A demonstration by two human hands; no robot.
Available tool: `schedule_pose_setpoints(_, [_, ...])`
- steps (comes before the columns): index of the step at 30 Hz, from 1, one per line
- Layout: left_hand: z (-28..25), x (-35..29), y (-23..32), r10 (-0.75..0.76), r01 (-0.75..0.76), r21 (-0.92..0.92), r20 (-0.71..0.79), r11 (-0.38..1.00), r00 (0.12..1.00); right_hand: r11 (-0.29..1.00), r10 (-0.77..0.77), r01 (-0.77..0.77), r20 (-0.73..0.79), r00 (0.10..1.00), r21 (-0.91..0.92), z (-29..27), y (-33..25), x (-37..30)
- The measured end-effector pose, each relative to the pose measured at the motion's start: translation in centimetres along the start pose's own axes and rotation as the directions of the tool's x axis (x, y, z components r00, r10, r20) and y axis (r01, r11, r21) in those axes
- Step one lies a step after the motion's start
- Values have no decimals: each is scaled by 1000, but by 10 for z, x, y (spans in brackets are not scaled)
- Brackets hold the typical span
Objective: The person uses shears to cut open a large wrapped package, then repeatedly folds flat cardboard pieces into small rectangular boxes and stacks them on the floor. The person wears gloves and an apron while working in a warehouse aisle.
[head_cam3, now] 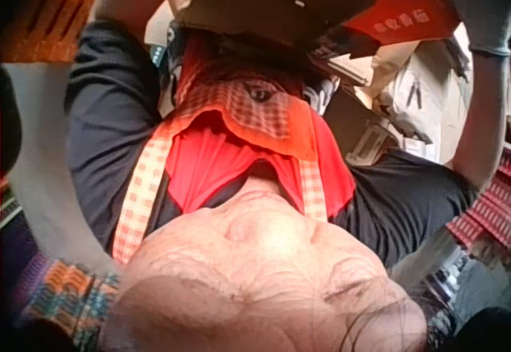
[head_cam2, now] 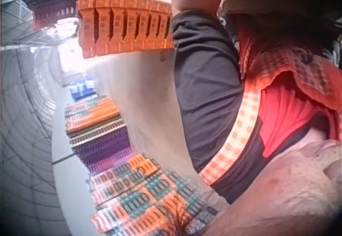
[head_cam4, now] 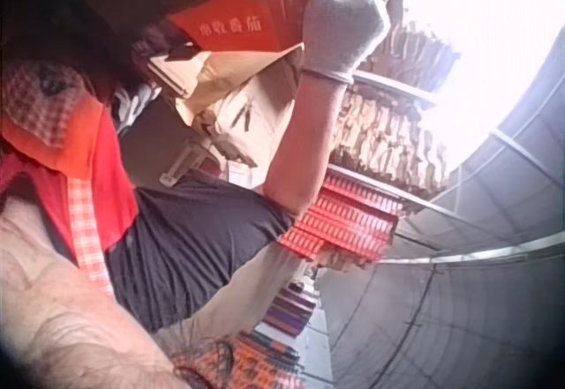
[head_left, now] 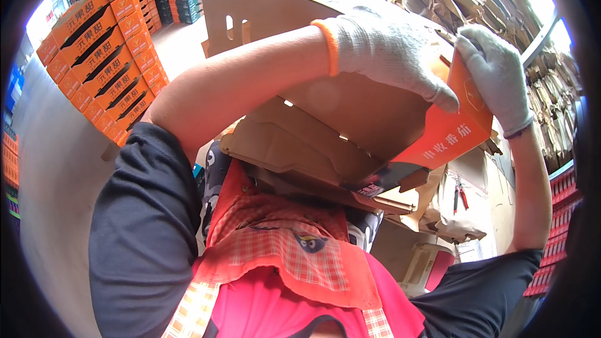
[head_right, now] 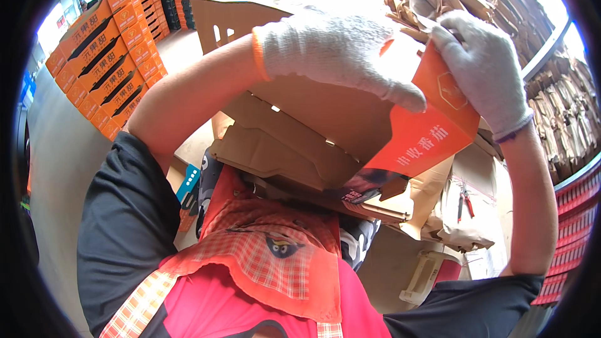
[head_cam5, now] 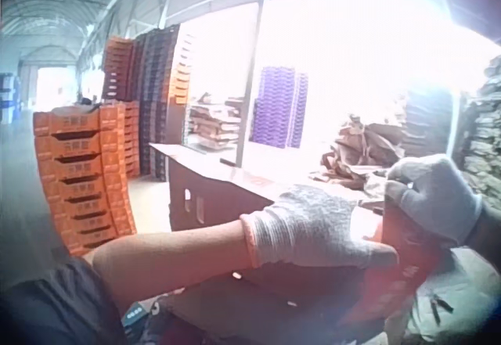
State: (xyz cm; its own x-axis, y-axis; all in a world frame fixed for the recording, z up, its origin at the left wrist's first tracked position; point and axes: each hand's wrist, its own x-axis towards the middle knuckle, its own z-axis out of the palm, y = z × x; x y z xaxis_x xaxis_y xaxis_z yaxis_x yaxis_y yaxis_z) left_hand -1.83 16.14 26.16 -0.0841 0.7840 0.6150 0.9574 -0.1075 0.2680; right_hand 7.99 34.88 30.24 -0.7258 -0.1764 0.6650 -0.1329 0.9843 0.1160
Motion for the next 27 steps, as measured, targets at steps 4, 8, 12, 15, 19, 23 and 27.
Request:
schedule_pose_setpoints(4, [0, 0, -11, -98, 88, 95, 116, 992, 988, 973, 213, -232, 331, 919, 16, -9, 18, 9])
schedule_pose_setpoints(8, [2, 1, -15, -114, 98, 153, 102, 983, 988, 957, -249, 281, 296, 922, -68, 2, 25, 16])
schedule_pose_setpoints(12, [12, -9, -11, -118, 133, 219, -80, 967, 990, 697, -578, 646, 290, 763, -310, 41, 27, 24])
schedule_pose_setpoints(15, [24, -19, -10, -97, 124, 144, -184, 982, 978, 972, -178, 98, 401, 898, 213, 62, 30, 27])
schedule_pose_setpoints(19, [23, -13, -23, 66, -81, -12, -466, 997, 882, 835, 16, -202, 344, 939, 511, 55, 8, 24])
schedule_pose_setpoints(23, [2, -38, -41, 143, -275, -179, -530, 945, 836, 881, -379, 243, 299, 875, 406, 41, -34, 26])
schedule_pose_setpoints(27, [-8, -139, -25, 161, -165, -56, -76, 985, 984, 847, 32, -149, 231, 972, 511, 32, -10, 30])
